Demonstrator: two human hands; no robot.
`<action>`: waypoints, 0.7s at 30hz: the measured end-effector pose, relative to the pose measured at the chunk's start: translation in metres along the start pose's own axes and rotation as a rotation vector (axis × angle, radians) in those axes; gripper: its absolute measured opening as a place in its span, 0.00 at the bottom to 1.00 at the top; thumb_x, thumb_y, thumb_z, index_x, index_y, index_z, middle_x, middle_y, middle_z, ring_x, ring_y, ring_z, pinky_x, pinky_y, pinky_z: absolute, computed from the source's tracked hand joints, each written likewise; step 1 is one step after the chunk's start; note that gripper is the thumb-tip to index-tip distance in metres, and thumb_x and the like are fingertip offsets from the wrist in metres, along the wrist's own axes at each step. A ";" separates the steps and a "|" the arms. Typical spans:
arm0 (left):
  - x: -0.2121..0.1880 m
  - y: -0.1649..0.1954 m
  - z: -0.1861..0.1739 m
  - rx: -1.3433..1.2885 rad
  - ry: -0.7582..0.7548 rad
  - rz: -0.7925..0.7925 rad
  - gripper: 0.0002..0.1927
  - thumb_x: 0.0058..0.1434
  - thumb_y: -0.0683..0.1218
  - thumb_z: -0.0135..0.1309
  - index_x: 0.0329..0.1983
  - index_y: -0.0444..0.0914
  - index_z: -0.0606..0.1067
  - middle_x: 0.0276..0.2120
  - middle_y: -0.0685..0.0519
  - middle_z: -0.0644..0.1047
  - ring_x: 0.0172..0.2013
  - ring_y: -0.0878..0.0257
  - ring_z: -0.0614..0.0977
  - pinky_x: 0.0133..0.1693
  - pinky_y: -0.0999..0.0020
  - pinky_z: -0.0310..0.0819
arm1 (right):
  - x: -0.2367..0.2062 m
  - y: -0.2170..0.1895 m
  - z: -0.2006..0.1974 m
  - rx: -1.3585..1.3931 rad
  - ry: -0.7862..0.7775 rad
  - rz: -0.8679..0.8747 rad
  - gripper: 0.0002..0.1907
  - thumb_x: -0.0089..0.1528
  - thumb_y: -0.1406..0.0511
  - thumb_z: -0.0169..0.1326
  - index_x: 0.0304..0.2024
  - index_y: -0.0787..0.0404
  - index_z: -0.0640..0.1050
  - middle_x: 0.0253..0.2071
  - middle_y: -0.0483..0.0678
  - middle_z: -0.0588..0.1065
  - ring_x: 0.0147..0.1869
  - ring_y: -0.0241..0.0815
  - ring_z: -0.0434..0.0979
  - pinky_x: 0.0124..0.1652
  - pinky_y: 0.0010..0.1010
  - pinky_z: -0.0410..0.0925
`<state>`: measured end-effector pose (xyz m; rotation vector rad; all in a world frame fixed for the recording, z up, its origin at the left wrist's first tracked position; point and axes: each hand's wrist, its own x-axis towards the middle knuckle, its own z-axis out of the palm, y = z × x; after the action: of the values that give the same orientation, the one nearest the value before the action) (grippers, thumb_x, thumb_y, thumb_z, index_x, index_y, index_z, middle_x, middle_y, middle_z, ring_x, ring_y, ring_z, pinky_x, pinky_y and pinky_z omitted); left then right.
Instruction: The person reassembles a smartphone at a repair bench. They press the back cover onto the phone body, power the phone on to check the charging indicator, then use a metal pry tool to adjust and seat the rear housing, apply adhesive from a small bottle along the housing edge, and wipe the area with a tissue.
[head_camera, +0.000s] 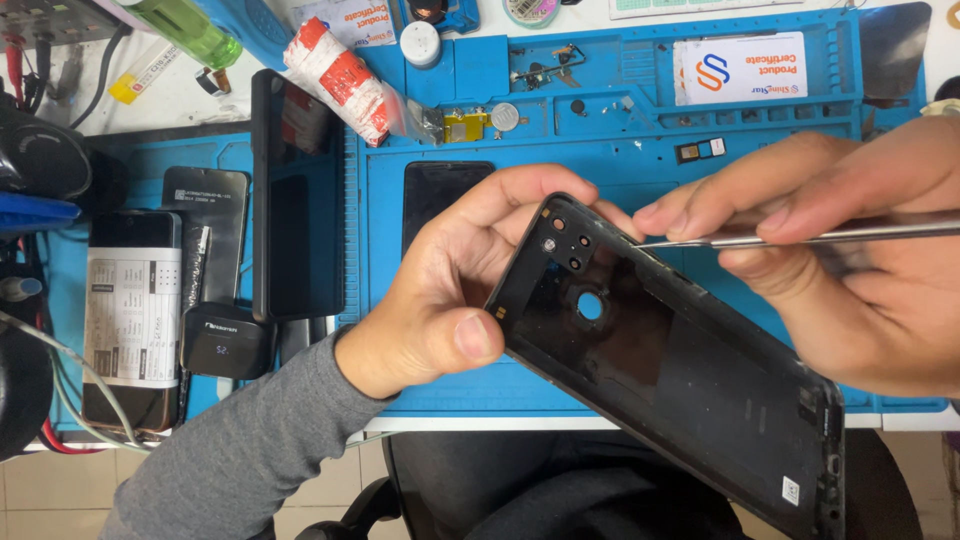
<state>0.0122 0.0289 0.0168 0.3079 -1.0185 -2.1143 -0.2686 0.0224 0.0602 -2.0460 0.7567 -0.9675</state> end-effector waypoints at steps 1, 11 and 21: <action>0.000 0.000 -0.001 0.001 -0.004 0.004 0.50 0.60 0.62 0.70 0.73 0.33 0.58 0.63 0.38 0.70 0.60 0.53 0.74 0.65 0.58 0.69 | 0.001 0.001 0.000 0.014 0.000 -0.002 0.09 0.68 0.73 0.48 0.49 0.60 0.65 0.44 0.56 0.76 0.56 0.56 0.84 0.57 0.45 0.75; 0.001 -0.003 -0.003 -0.011 -0.006 0.006 0.51 0.59 0.61 0.71 0.73 0.32 0.58 0.64 0.37 0.70 0.60 0.53 0.75 0.67 0.57 0.73 | 0.004 0.000 0.001 0.030 -0.015 -0.025 0.12 0.67 0.75 0.48 0.50 0.61 0.63 0.44 0.56 0.75 0.57 0.56 0.83 0.58 0.44 0.75; 0.002 -0.003 -0.003 -0.013 -0.006 0.010 0.50 0.59 0.61 0.71 0.73 0.33 0.58 0.64 0.37 0.70 0.60 0.52 0.75 0.66 0.56 0.74 | 0.005 0.000 0.002 0.041 -0.014 -0.030 0.11 0.67 0.74 0.48 0.49 0.62 0.63 0.44 0.56 0.75 0.57 0.56 0.82 0.59 0.45 0.74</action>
<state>0.0108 0.0270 0.0127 0.2898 -1.0072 -2.1127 -0.2646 0.0189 0.0612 -2.0316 0.6950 -0.9760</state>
